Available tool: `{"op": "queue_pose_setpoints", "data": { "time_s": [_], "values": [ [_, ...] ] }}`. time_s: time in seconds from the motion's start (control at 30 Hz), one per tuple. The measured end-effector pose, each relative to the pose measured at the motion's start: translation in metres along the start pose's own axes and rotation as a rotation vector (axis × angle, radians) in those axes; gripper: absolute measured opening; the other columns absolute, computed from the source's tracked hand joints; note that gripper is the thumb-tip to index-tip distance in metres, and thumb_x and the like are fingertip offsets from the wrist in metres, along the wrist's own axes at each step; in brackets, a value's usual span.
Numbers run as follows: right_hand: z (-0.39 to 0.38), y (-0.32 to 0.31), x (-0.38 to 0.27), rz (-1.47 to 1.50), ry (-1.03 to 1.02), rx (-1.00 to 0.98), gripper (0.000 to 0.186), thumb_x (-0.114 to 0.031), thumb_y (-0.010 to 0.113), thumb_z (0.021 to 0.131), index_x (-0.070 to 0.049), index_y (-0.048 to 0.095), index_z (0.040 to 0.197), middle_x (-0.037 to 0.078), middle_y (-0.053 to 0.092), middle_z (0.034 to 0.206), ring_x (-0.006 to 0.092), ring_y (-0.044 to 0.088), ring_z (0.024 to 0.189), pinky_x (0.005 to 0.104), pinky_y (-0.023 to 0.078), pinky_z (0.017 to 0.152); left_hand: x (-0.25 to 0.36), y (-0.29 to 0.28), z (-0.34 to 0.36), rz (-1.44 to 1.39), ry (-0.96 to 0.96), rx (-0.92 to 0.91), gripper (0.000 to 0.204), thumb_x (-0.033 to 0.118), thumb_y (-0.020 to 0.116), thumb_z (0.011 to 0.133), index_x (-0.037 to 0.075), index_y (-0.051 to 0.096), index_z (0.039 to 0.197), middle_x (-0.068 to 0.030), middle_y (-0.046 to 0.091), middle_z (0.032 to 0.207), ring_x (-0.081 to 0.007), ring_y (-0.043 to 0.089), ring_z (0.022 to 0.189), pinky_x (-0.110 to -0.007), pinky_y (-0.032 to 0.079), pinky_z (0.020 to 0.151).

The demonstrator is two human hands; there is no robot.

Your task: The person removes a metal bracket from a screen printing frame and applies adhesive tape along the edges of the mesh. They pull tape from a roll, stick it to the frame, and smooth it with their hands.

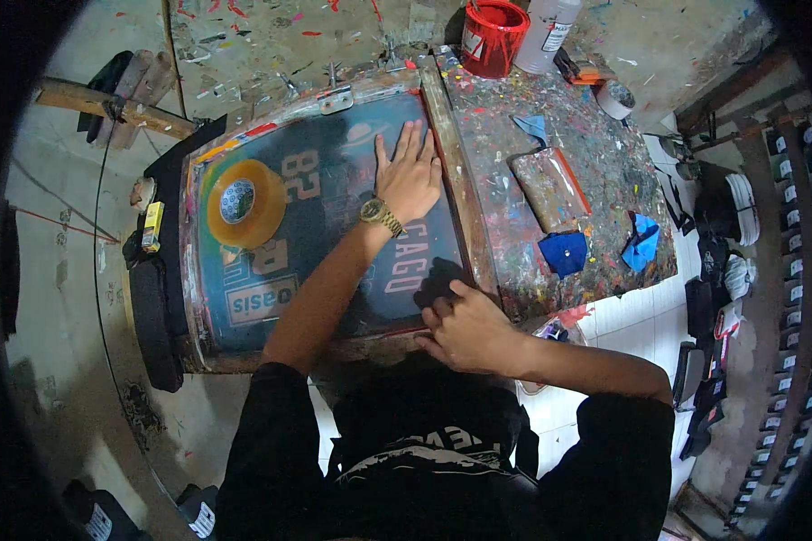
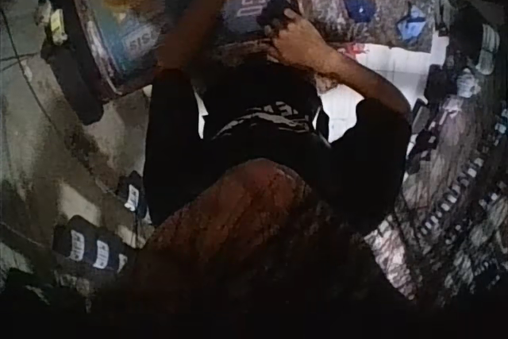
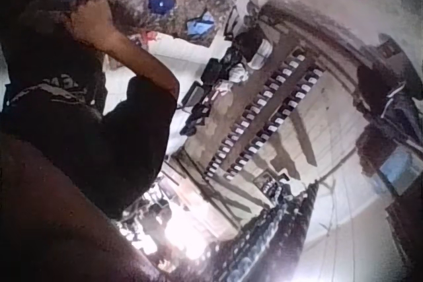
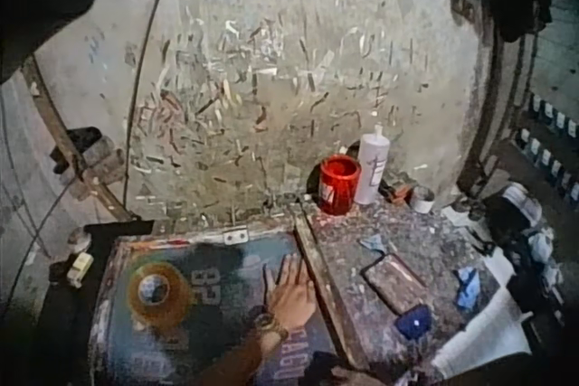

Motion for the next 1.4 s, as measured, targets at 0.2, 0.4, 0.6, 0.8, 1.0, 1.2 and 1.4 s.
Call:
{"op": "queue_pose_setpoints", "data": {
  "time_s": [0.2,0.4,0.6,0.8,1.0,1.2,1.4],
  "values": [
    [0.012,-0.039,0.024,0.092,0.018,0.053,0.048,-0.044,0.053,0.099,0.001,0.068,0.097,0.018,0.069,0.086,0.0343,0.067,0.084,0.046,0.044,0.09,-0.008,-0.006,0.017,-0.067,-0.092,0.017,0.065,0.034,0.037,0.101,-0.005,0.037,0.154,-0.0234,0.029,0.164,-0.0329,0.019,0.156,-0.067,0.003,0.121],
    [0.103,-0.076,0.116,0.191,0.132,0.393,0.032,-0.03,0.068,0.089,0.0,0.062,0.098,0.019,0.068,0.097,0.0369,0.065,0.101,0.0503,0.046,0.093,-0.063,-0.12,-0.044,0.009,-0.018,0.321,0.061,0.026,0.066,0.089,-0.007,0.051,0.138,-0.0257,0.045,0.151,-0.0398,0.04,0.142,-0.058,0.03,0.114],
    [0.245,-0.044,0.12,0.167,-0.048,0.698,0.054,-0.031,0.077,0.082,0.0,0.062,0.124,0.02,0.063,0.124,0.0402,0.058,0.116,0.0476,0.046,0.098,-0.152,-0.186,-0.149,0.273,-0.149,0.349,0.061,0.029,0.078,0.083,-0.004,0.057,0.13,-0.0252,0.06,0.123,-0.0422,0.054,0.115,-0.052,0.04,0.102],
    [0.28,-0.017,0.134,0.48,0.008,0.208,0.035,-0.032,0.08,0.084,-0.005,0.078,0.107,0.015,0.075,0.101,0.0282,0.07,0.101,0.0405,0.053,0.09,-0.184,-0.173,-0.143,0.126,-0.127,0.013,0.062,0.044,0.08,0.083,-0.004,0.059,0.118,-0.027,0.066,0.104,-0.0456,0.063,0.094,-0.05,0.052,0.081],
    [0.164,-0.065,0.093,1.096,-0.175,0.265,0.019,-0.018,0.079,0.088,-0.002,0.08,0.098,0.012,0.076,0.081,0.0152,0.071,0.07,0.0319,0.056,0.07,-0.12,-0.25,-0.172,-0.28,-0.062,-0.194,0.066,0.039,0.087,0.078,-0.007,0.06,0.117,-0.0255,0.072,0.096,-0.0403,0.074,0.084,-0.042,0.059,0.07],
    [0.019,-0.044,0.052,1.46,0.174,0.193,0.011,-0.009,0.075,0.093,0.001,0.079,0.094,0.011,0.075,0.077,0.0124,0.068,0.063,0.0261,0.052,0.055,-0.032,-0.301,-0.202,-0.652,-0.044,-0.726,0.06,0.034,0.083,0.084,-0.007,0.062,0.123,-0.0217,0.073,0.1,-0.0315,0.075,0.089,-0.04,0.06,0.076],
    [-0.125,-0.056,0.069,1.212,0.218,0.544,0.008,-0.003,0.08,0.084,0.004,0.076,0.082,0.014,0.072,0.069,0.0193,0.071,0.063,0.0308,0.054,0.055,0.005,-0.307,-0.236,-0.175,-0.23,-0.814,0.061,0.051,0.075,0.089,0.008,0.064,0.13,-0.0258,0.068,0.105,-0.0377,0.073,0.086,-0.044,0.061,0.069]
  ]
}}
Point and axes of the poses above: each hand's wrist, its own z-axis towards the middle knuckle, its own y-axis out of the palm, x = y × z, the point moved 8 cm from there along z, towards the middle knuckle
